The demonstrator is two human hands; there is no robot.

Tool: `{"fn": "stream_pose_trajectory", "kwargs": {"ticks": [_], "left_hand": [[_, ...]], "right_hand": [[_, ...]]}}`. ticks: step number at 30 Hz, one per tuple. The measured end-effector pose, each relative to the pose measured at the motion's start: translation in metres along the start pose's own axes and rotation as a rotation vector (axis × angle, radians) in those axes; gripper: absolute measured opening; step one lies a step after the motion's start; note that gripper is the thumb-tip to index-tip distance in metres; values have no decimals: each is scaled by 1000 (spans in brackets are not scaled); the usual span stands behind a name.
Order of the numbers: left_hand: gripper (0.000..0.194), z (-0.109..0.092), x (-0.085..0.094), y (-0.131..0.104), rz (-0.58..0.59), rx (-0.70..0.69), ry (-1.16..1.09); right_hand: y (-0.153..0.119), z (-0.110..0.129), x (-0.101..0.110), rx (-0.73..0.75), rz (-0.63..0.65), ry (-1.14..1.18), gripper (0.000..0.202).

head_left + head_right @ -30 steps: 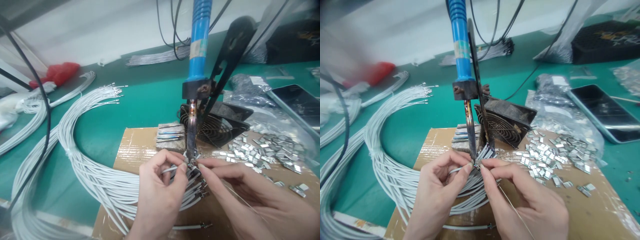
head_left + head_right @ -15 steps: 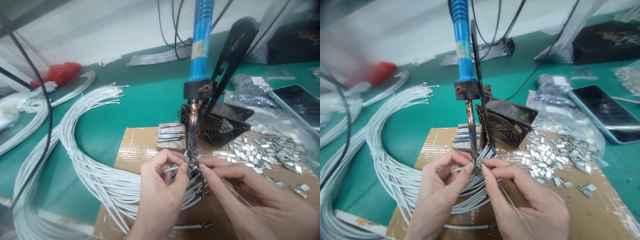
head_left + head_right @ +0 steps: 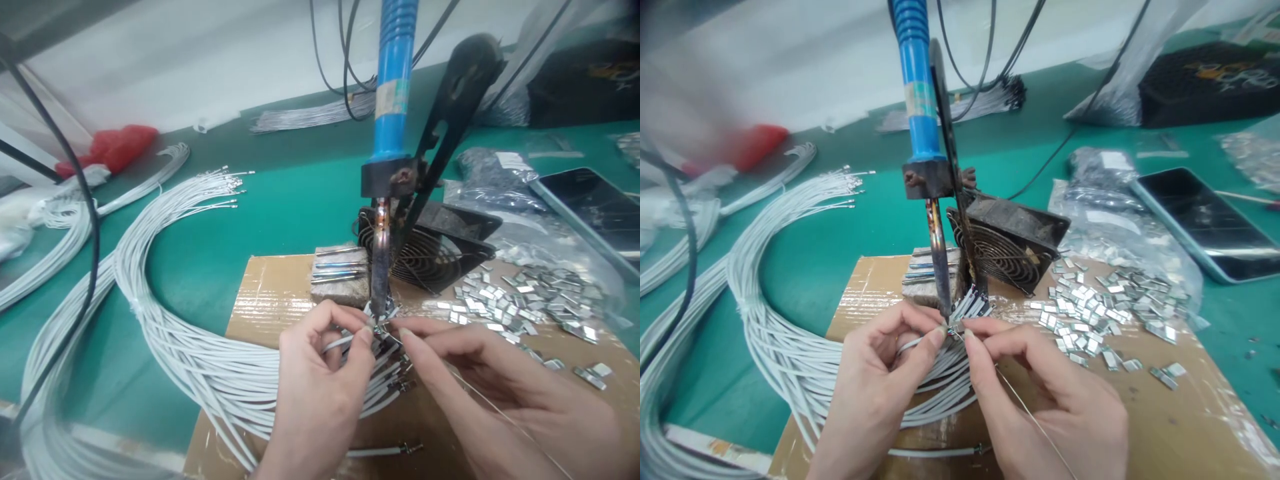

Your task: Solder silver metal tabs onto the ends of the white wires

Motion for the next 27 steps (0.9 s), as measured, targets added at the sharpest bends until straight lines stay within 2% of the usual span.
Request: {"fn": "stream_pose_trajectory", "kwargs": {"ticks": [5, 15, 24, 27], "left_hand": [[11, 3, 1, 1, -16, 15, -20], [11, 0, 3, 2, -68, 18, -34], [12, 11, 5, -1, -85, -61, -98], [12, 8, 5, -2, -42, -14, -75]], "right_hand": [[3, -2, -3, -35, 26, 79, 17], [5, -2, -4, -38, 22, 69, 15], [3, -1, -1, -12, 46, 87, 13], [3, -1, 0, -21, 28, 95, 14]]}}
Point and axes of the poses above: each hand's wrist, its own y-axis towards the middle knuckle, its own x-axis out of the back of the hand, z = x × y, the point moved 4 cm from there along y, towards the middle knuckle, and after that the axes turned 10 degrees about -y, right-handed, at the moved point
